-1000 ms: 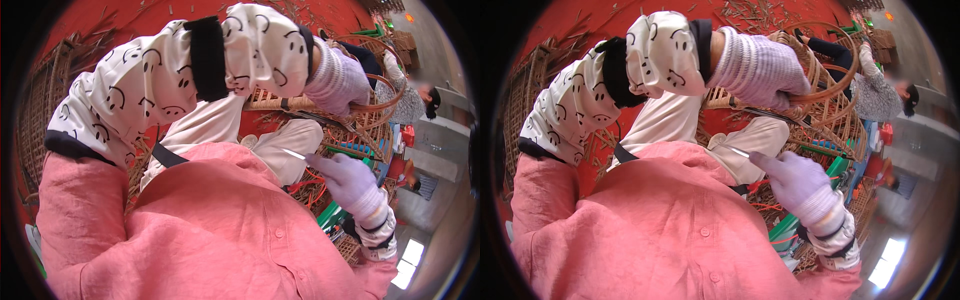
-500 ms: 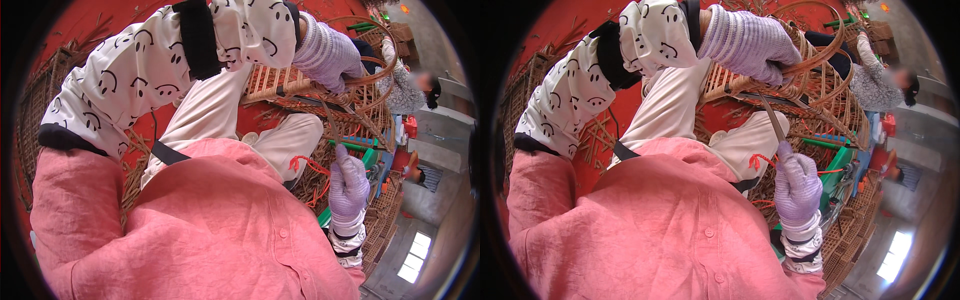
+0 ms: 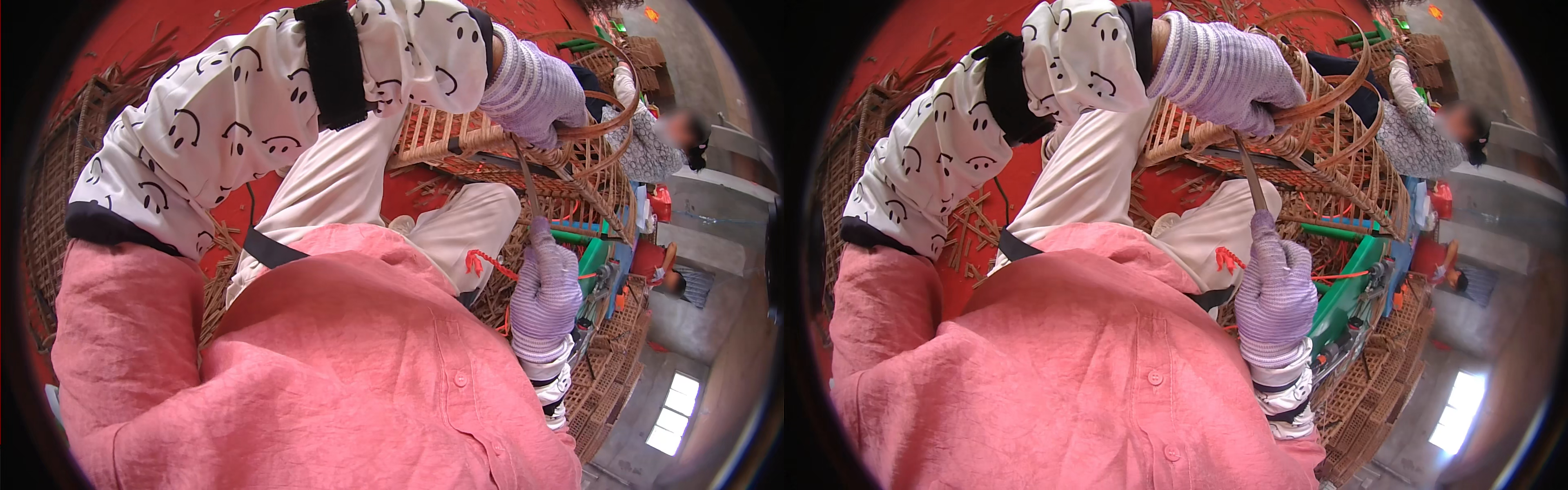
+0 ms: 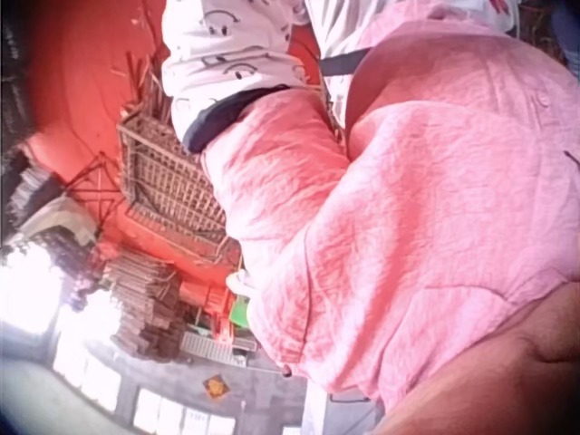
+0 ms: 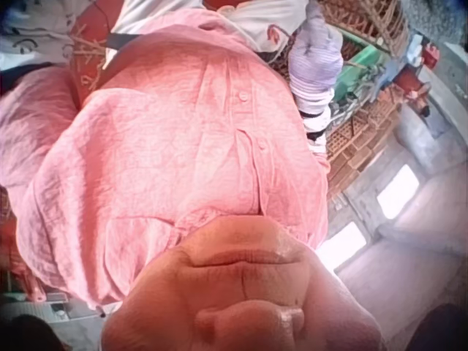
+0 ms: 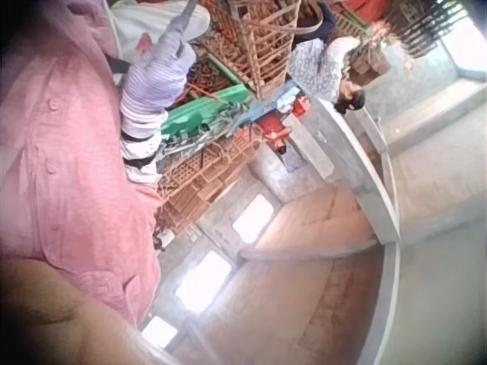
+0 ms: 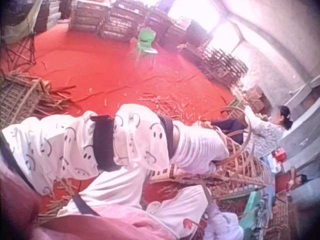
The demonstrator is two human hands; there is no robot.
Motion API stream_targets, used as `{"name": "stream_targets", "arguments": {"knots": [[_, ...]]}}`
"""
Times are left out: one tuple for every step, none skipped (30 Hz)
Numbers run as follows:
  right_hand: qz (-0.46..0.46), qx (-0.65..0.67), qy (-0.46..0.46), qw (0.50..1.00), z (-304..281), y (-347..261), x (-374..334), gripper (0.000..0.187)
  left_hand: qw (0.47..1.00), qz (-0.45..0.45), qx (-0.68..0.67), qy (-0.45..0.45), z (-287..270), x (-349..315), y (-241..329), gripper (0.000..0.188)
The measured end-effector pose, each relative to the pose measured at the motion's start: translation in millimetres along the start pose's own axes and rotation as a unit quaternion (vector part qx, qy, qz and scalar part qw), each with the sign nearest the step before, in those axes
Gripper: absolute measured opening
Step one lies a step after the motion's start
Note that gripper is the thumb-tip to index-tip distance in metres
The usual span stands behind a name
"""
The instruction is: Weaving and stapling rattan strips onto a wicker furniture frame using a pneumatic stapler and scissors.
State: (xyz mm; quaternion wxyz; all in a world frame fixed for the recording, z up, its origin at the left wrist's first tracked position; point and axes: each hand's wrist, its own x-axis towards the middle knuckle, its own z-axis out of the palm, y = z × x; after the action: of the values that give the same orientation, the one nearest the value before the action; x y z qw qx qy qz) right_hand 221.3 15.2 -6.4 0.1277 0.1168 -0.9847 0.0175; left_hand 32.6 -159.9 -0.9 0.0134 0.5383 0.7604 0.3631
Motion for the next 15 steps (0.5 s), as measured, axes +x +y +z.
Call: {"name": "stream_targets", "arguments": {"knots": [[0.013,-0.013,-0.005,1.0,0.7,-1.4,-0.8,0.037,1.0,0.005,-0.011,0.006,-0.2,-0.2,0.2,0.017],[0.014,-0.015,-0.005,1.0,0.2,-2.9,-1.3,0.037,1.0,-0.004,0.011,-0.005,-0.4,0.7,0.8,0.017],[0.028,-0.009,-0.01,0.999,-0.6,-4.4,-0.8,0.037,1.0,-0.009,0.023,-0.009,-0.2,0.5,0.3,0.017],[0.043,-0.004,-0.015,0.999,-2.7,-6.1,0.8,0.037,0.999,-0.013,0.035,-0.014,0.0,1.3,0.2,0.017],[0.044,-0.005,-0.015,0.999,-7.1,-7.3,3.8,0.037,1.0,-0.007,0.025,-0.015,0.3,1.1,-0.7,0.017],[0.037,-0.004,-0.037,0.999,-14.1,-7.8,8.2,0.036,1.0,0.001,0.014,-0.017,0.7,1.6,-1.5,0.017],[0.028,-0.001,-0.059,0.998,-22.8,-8.2,13.7,0.036,1.0,0.01,0.004,-0.018,0.8,2.2,-2.5,0.017],[0.01,-0.015,-0.075,0.997,-31.2,-7.7,20.5,0.035,1.0,0.018,-0.005,-0.019,1.1,2.9,-3.2,0.016],[0.021,0.003,-0.116,0.993,-41.9,-4.9,29.3,0.033,0.999,0.026,-0.014,-0.02,1.0,4.0,-3.4,0.016],[0.01,-0.003,-0.142,0.99,-52.8,-1.9,37.5,0.032,0.999,0.03,-0.018,-0.019,1.2,4.9,-3.1,0.016],[0.005,-0.011,-0.181,0.983,-63.2,1.8,46.3,0.031,0.999,0.034,-0.023,-0.019,1.5,5.5,-2.6,0.016],[-0.049,-0.029,-0.19,0.98,-69.8,5.9,55.7,0.03,0.999,0.009,0.002,-0.034,1.5,7.7,-1.0,0.016],[-0.055,-0.043,-0.219,0.973,-76.7,9.0,64.2,0.029,0.999,-0.003,0.014,-0.041,2.9,6.6,0.0,0.016],[-0.092,-0.013,-0.216,0.972,-79.7,12.1,74.1,0.032,0.998,-0.016,0.026,-0.049,3.8,6.5,1.5,0.016],[-0.12,0.008,-0.217,0.969,-82.0,13.6,83.9,0.035,0.998,-0.017,0.033,-0.052,4.3,4.4,1.6,0.016]]}}
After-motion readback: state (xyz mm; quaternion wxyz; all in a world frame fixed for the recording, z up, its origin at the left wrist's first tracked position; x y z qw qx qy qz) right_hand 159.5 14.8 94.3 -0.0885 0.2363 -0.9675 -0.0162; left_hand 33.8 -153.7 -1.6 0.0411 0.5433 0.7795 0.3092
